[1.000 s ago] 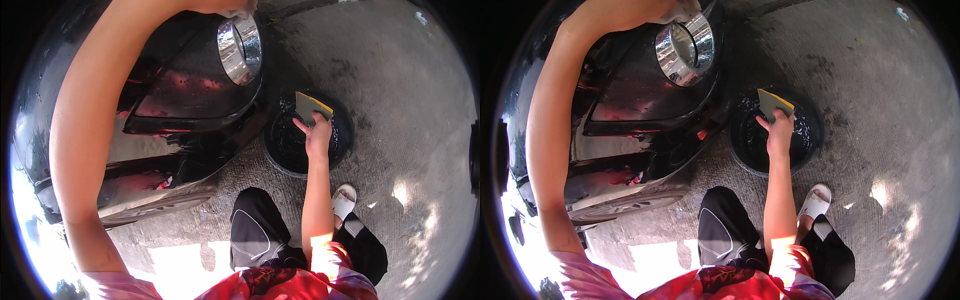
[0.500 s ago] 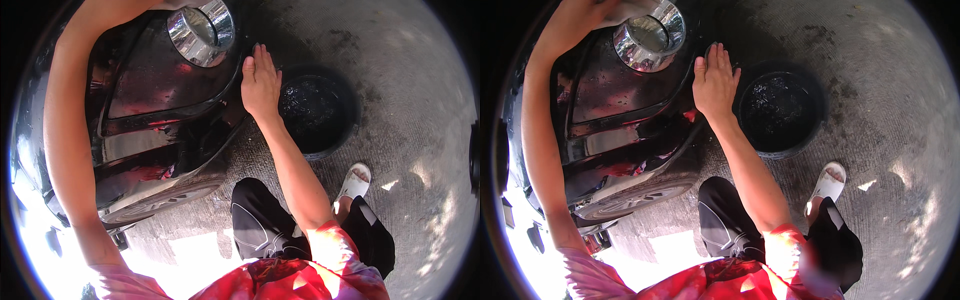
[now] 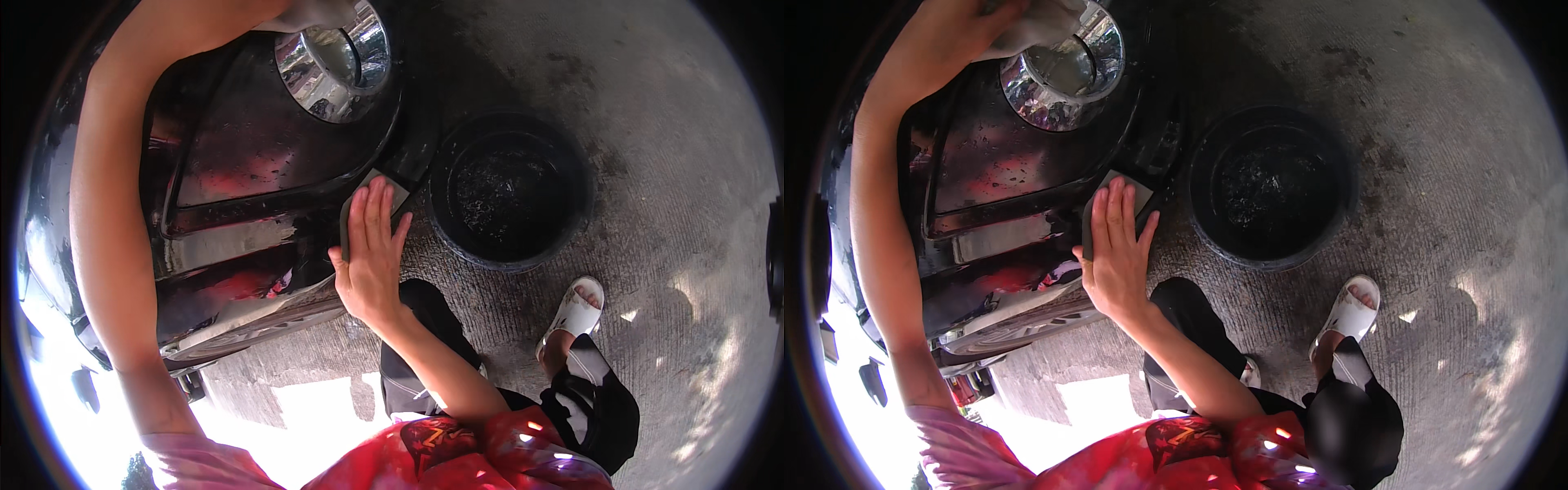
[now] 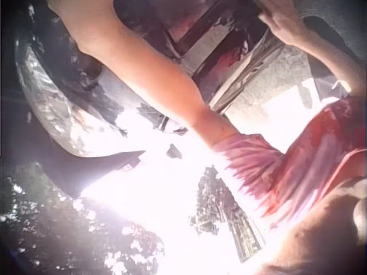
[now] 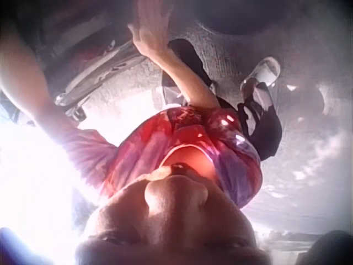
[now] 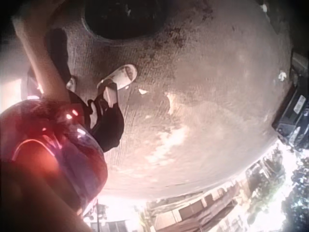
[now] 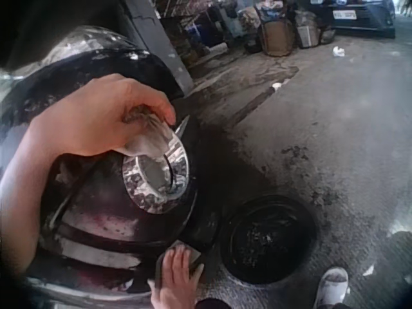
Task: The person sands the black paint on the front fender of a car using a small sanding block and a cloth, frequently dipping the block into a bucket of water.
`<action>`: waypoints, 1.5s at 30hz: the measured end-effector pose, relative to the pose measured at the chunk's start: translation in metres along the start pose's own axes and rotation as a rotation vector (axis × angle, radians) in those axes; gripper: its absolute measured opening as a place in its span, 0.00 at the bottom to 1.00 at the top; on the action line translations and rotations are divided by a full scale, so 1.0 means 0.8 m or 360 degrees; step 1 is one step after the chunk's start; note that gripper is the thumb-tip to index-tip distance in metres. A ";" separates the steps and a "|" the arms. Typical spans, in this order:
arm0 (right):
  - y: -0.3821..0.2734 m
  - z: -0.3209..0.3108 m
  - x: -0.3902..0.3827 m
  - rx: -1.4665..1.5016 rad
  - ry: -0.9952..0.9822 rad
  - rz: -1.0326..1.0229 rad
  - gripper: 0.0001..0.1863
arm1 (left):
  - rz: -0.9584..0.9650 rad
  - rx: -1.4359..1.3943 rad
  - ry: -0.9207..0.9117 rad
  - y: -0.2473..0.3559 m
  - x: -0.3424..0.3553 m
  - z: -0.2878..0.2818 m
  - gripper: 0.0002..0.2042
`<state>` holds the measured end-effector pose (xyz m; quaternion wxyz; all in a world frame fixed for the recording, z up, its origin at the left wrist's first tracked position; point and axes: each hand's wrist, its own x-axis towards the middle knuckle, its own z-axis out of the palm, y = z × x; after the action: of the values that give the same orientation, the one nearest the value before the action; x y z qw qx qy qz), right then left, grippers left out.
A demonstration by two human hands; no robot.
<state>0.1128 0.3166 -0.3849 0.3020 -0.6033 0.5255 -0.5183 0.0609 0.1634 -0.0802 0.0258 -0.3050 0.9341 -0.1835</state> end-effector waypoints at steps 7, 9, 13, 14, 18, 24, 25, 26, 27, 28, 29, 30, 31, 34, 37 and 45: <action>0.068 -0.088 0.186 0.0312 -0.0169 0.0200 0.39 | -0.0146 -0.0123 -0.0174 0.005 0.005 0.000 0.14; 0.039 -0.064 0.102 0.0110 -0.0009 0.0126 0.39 | -0.0025 -0.0063 -0.0077 -0.011 0.002 0.011 0.14; 0.021 -0.026 0.052 0.0014 0.0190 0.0111 0.40 | -0.0007 -0.0062 -0.0087 -0.015 0.012 0.019 0.15; 0.039 -0.048 0.099 0.0083 0.0118 0.0164 0.41 | -0.0050 -0.0117 -0.0128 -0.009 0.012 0.018 0.15; 0.065 -0.075 0.128 0.0007 0.0014 0.0203 0.41 | -0.0178 -0.0286 -0.0219 0.000 0.011 0.017 0.15; 0.038 -0.058 0.095 -0.0293 0.0137 0.0106 0.38 | -0.0199 -0.0027 -0.0254 0.014 0.007 0.014 0.16; 0.056 -0.067 0.128 -0.0267 0.0157 0.0130 0.38 | -0.0356 -0.0283 -0.0306 0.012 0.015 0.008 0.16; 0.075 -0.070 0.144 -0.0452 0.0174 0.0096 0.38 | -0.0327 -0.0372 -0.0294 0.011 0.018 0.009 0.16; 0.065 -0.066 0.124 -0.0409 0.0170 0.0079 0.39 | -0.0338 -0.0440 -0.0311 0.010 0.013 0.006 0.16; 0.053 -0.062 0.094 -0.0376 0.0181 0.0048 0.40 | -0.0162 -0.0328 -0.0243 0.003 0.006 0.011 0.16; 0.041 -0.055 0.052 -0.0379 0.0063 0.0069 0.43 | -0.0066 -0.0245 -0.0222 0.002 0.003 0.010 0.16; 0.031 -0.043 0.016 -0.0398 -0.0002 0.0036 0.47 | 0.0041 -0.0163 -0.0177 0.000 0.002 0.006 0.16; 0.027 -0.041 0.020 -0.0421 0.0028 0.0043 0.45 | 0.0089 -0.0119 -0.0168 0.001 0.003 0.004 0.16; 0.042 -0.061 0.097 -0.0351 0.0193 0.0144 0.40 | 0.0054 -0.0168 -0.0140 -0.009 0.007 0.015 0.16; 0.064 -0.065 0.127 -0.0393 0.0211 0.0033 0.40 | -0.0027 -0.0207 -0.0169 0.004 -0.002 0.011 0.16; 0.058 -0.078 0.144 0.0118 0.0198 0.0179 0.31 | -0.0295 -0.0428 -0.0367 0.003 0.015 0.004 0.15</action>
<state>0.0288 0.2067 -0.3744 0.3197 -0.5279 0.5567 -0.5561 0.0502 0.1573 -0.0831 0.0747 -0.4094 0.9090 -0.0224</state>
